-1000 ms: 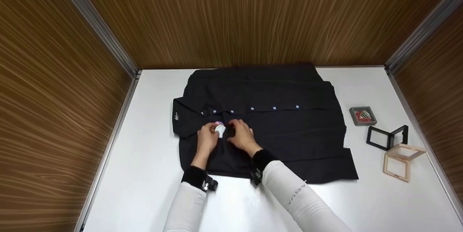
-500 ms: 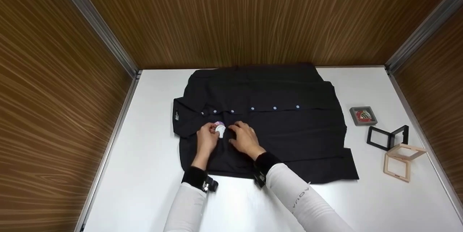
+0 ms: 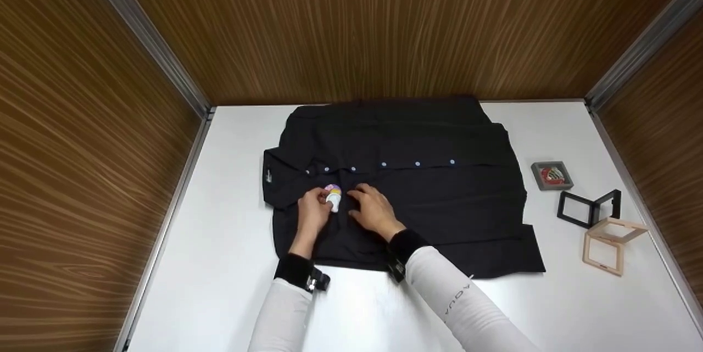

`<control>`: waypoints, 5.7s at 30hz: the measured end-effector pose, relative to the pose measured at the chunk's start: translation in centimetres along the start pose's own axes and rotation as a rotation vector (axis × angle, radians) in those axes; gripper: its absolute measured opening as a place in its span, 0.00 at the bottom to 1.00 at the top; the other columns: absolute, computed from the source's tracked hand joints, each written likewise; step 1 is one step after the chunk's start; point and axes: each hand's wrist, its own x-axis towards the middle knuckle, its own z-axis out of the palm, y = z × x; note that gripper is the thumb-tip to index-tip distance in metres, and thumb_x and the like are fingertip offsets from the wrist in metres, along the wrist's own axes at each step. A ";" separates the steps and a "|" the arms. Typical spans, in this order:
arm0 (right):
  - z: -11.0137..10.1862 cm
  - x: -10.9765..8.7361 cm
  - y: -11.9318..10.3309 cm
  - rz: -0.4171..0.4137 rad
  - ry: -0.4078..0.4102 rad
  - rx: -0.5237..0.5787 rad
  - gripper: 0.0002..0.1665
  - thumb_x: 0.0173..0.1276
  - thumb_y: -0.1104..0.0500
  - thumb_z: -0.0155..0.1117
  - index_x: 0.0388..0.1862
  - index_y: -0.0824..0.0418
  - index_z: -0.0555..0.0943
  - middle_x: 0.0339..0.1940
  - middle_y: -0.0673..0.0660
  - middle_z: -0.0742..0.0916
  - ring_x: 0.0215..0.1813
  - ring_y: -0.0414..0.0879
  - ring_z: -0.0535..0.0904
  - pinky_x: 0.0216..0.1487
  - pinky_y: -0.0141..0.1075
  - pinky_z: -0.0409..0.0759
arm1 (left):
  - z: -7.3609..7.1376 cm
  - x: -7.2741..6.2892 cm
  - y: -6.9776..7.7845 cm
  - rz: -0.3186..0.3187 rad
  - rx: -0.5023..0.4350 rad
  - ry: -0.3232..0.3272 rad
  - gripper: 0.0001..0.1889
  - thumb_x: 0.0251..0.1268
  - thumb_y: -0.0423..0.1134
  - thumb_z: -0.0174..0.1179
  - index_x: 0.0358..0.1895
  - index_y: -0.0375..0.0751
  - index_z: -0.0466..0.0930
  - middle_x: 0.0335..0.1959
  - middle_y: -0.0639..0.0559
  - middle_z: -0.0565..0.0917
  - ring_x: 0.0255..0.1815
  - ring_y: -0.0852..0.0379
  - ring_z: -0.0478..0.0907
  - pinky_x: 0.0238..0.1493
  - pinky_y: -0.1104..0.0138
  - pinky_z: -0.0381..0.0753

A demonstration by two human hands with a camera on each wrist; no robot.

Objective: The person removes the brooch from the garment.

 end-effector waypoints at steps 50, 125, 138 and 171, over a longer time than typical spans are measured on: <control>-2.0 -1.7 2.6 -0.035 -0.147 0.103 0.30 0.68 0.54 0.67 0.68 0.59 0.74 0.72 0.62 0.70 0.75 0.58 0.59 0.74 0.54 0.52 | -2.6 0.2 -2.3 -0.186 -0.286 0.008 0.11 0.58 0.22 0.59 0.45 0.28 0.81 0.29 0.44 0.81 0.25 0.55 0.79 0.28 0.69 0.82; -7.7 -4.9 -2.6 0.026 0.221 1.075 0.10 0.60 0.72 0.68 0.37 0.78 0.77 0.25 0.57 0.80 0.21 0.43 0.73 0.23 0.37 0.77 | -4.3 -5.8 10.0 0.095 -0.613 -0.112 0.08 0.58 0.20 0.61 0.40 0.18 0.78 0.33 0.34 0.82 0.32 0.40 0.85 0.37 0.46 0.84; -7.8 -4.6 -2.8 0.036 0.230 1.106 0.10 0.60 0.74 0.67 0.36 0.80 0.76 0.24 0.58 0.79 0.20 0.45 0.73 0.21 0.29 0.75 | -2.1 -4.1 7.2 0.157 -0.516 -0.039 0.08 0.53 0.22 0.67 0.37 0.24 0.83 0.30 0.38 0.84 0.28 0.47 0.83 0.28 0.65 0.85; -7.6 -4.6 -2.7 0.088 0.201 1.124 0.07 0.60 0.74 0.65 0.34 0.76 0.76 0.24 0.54 0.77 0.21 0.45 0.72 0.23 0.35 0.75 | -2.1 -4.6 7.1 0.233 -0.449 -0.006 0.07 0.52 0.22 0.68 0.35 0.25 0.83 0.30 0.37 0.85 0.32 0.42 0.83 0.34 0.62 0.83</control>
